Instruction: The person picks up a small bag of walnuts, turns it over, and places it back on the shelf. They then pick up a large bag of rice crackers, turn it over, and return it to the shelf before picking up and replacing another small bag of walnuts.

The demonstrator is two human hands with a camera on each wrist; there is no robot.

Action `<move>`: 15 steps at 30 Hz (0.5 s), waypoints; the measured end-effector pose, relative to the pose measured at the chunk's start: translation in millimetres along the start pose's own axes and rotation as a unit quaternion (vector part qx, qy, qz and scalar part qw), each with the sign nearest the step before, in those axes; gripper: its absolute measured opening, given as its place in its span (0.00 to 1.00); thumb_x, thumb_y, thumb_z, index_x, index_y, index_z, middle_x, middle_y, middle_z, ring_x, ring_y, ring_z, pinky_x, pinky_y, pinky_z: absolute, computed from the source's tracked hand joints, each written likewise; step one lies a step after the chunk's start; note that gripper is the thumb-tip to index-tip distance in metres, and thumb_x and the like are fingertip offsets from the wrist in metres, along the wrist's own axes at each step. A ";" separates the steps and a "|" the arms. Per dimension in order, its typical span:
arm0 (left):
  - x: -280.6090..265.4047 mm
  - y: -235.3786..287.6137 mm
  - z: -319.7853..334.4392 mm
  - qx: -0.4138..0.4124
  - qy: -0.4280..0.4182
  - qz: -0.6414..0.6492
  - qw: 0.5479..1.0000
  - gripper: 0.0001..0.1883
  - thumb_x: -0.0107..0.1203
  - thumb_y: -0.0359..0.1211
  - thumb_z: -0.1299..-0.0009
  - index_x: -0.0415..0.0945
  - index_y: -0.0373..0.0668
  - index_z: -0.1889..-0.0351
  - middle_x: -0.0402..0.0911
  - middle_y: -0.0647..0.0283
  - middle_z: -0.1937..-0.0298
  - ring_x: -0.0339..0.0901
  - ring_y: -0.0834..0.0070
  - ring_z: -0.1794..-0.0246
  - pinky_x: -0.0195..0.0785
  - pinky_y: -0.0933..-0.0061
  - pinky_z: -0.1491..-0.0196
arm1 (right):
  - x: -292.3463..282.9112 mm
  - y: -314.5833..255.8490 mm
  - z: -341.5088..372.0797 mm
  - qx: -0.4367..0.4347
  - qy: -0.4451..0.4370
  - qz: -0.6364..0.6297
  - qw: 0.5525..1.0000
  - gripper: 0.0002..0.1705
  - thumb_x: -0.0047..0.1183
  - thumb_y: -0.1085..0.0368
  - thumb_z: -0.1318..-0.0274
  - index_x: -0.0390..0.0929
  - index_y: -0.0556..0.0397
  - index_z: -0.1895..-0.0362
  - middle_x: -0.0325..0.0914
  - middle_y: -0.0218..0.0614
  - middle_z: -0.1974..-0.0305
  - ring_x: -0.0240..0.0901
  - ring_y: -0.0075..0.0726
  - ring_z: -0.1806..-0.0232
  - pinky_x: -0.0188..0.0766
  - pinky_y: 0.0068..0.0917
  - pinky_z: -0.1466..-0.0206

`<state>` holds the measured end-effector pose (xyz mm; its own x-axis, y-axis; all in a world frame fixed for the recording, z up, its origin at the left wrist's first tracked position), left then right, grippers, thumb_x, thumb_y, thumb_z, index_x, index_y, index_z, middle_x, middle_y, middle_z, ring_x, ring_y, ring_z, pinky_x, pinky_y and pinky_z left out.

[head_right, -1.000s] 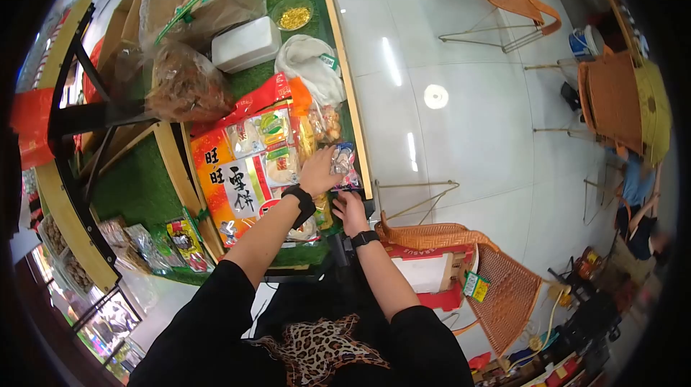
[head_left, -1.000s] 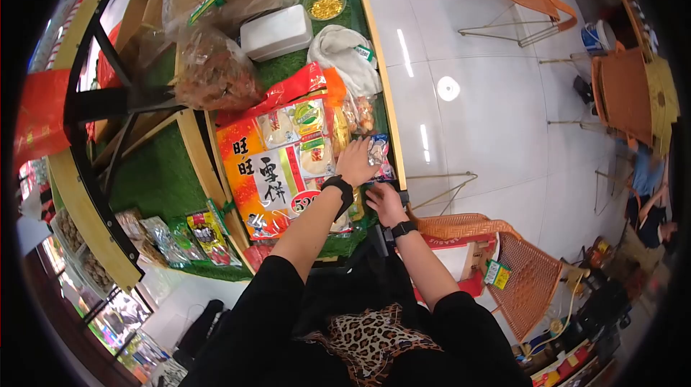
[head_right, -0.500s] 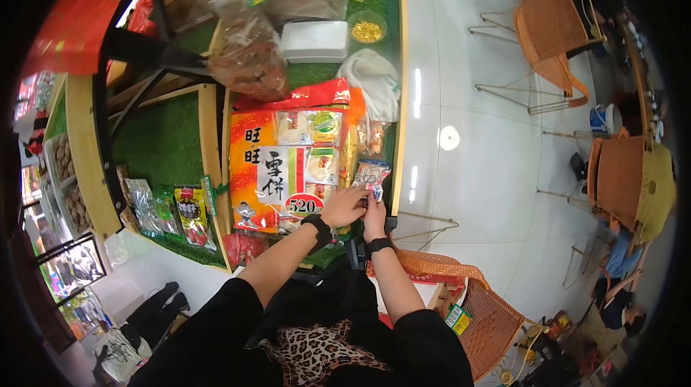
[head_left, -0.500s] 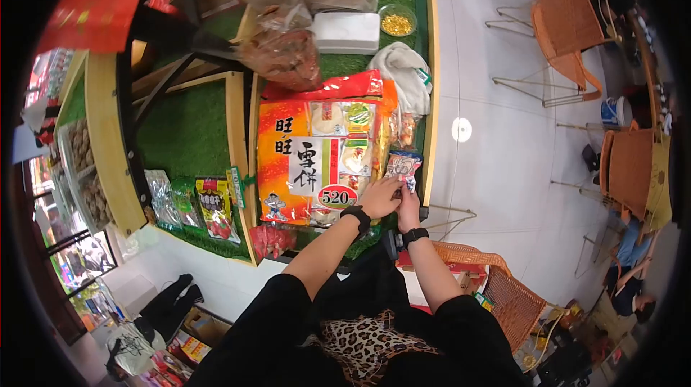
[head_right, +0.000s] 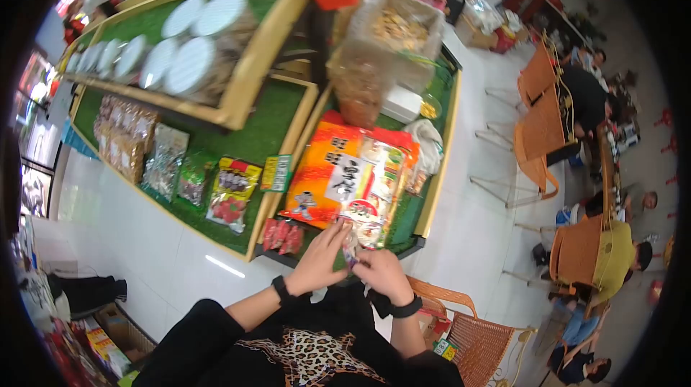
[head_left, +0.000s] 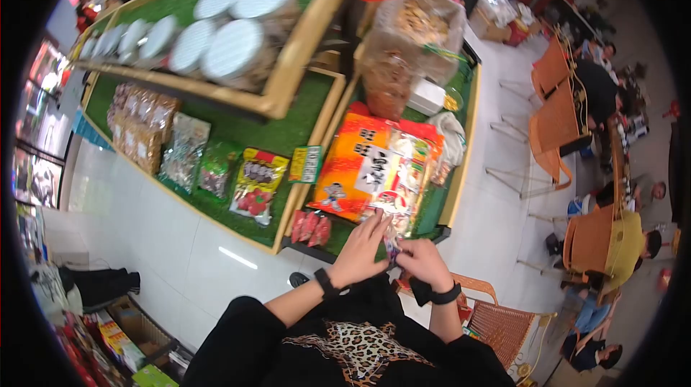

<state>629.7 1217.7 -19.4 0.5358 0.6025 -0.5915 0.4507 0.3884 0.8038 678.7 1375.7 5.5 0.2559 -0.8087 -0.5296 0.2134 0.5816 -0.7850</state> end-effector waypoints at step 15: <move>-212.7 -33.9 418.1 -0.215 0.222 -0.014 0.951 0.20 0.62 0.45 0.40 0.79 0.45 0.55 0.79 0.62 0.65 0.76 0.64 0.65 0.68 0.69 0.60 | 276.0 -297.0 2.1 -0.281 -0.349 -0.032 0.893 0.13 0.50 0.60 0.41 0.74 0.58 0.63 0.76 0.42 0.69 0.74 0.41 0.65 0.68 0.33 0.60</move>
<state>799.0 784.8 52.6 0.1301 0.7861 -0.6043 0.0762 0.5997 0.7966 687.9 979.9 93.1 0.8278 -0.4725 -0.3026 -0.2087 0.2413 -0.9477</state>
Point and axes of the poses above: each hand's wrist, its own z-axis away from the middle knuckle, its own x-axis out of the palm, y = z × x, the point moved 3 cm from there along -z, towards the middle knuckle
